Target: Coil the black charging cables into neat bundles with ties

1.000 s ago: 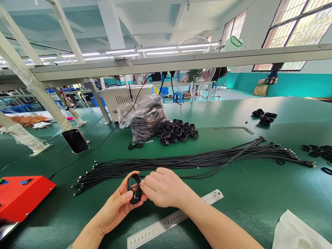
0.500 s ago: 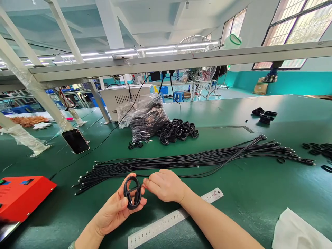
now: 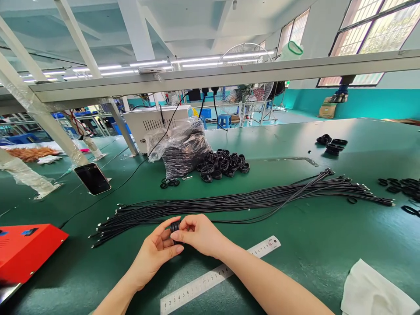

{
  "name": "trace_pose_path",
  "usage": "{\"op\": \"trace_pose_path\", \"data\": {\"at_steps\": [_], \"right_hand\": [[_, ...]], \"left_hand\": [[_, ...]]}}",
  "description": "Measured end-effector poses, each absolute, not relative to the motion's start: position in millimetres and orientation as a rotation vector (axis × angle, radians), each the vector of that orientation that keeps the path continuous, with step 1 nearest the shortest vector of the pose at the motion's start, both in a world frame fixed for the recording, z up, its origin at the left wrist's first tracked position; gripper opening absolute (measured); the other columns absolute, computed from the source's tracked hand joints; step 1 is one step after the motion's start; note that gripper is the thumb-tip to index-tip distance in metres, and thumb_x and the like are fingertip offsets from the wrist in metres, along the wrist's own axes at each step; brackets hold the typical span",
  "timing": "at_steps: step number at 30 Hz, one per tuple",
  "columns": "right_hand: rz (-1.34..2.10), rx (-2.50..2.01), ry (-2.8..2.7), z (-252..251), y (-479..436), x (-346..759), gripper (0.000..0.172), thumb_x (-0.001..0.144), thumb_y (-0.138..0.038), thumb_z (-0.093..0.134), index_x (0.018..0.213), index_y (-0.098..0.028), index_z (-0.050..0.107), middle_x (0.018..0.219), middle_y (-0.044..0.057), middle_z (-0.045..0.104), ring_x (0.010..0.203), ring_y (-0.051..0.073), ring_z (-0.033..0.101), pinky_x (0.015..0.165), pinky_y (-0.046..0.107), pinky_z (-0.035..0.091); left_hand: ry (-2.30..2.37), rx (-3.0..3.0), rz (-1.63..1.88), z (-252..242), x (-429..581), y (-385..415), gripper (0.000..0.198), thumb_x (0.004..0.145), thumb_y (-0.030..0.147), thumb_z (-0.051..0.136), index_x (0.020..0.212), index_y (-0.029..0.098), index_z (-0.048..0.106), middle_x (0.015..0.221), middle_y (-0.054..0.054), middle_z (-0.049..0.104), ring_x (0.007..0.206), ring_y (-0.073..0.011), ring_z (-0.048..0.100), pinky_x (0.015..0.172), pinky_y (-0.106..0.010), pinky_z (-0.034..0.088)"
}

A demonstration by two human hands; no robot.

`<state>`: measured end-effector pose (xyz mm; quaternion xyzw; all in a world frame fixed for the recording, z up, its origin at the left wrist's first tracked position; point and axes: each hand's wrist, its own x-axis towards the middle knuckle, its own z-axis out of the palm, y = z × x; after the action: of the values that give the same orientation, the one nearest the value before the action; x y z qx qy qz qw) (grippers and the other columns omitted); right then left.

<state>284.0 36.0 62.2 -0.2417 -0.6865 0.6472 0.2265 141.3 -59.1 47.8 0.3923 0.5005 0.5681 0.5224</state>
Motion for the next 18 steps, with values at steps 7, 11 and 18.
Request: {"op": "trace_pose_path", "data": {"at_steps": [7, 11, 18], "right_hand": [[2.003, -0.642, -1.723, 63, 40, 289, 0.041, 0.06, -0.045, 0.081, 0.055, -0.017, 0.051, 0.053, -0.006, 0.048, 0.053, 0.008, 0.038, 0.051, 0.023, 0.028], [1.991, -0.671, -1.84, 69, 41, 293, 0.042, 0.069, -0.055, 0.073, 0.061, -0.017, 0.057, 0.057, -0.004, 0.052, 0.05, 0.008, 0.038, 0.05, 0.023, 0.026], [1.914, -0.736, -1.854, 68, 39, 292, 0.039, 0.078, -0.05, 0.066, 0.06, -0.017, 0.053, 0.056, -0.005, 0.048, 0.052, 0.009, 0.037, 0.051, 0.023, 0.026]], "left_hand": [[1.205, 0.938, 1.337, 50, 145, -62, 0.066, 0.063, 0.022, 0.083, 0.124, 0.025, 0.058, 0.102, -0.007, 0.072, 0.091, -0.024, 0.066, 0.081, -0.036, 0.051], [1.281, 0.937, 1.349, 48, 145, -60, 0.065, 0.061, 0.021, 0.083, 0.121, 0.025, 0.058, 0.097, -0.007, 0.072, 0.084, -0.0233, 0.068, 0.072, -0.034, 0.052], [1.31, 0.945, 1.283, 55, 148, -64, 0.058, 0.061, 0.019, 0.083, 0.115, 0.025, 0.061, 0.102, -0.007, 0.071, 0.089, -0.0245, 0.068, 0.076, -0.035, 0.053]]}}
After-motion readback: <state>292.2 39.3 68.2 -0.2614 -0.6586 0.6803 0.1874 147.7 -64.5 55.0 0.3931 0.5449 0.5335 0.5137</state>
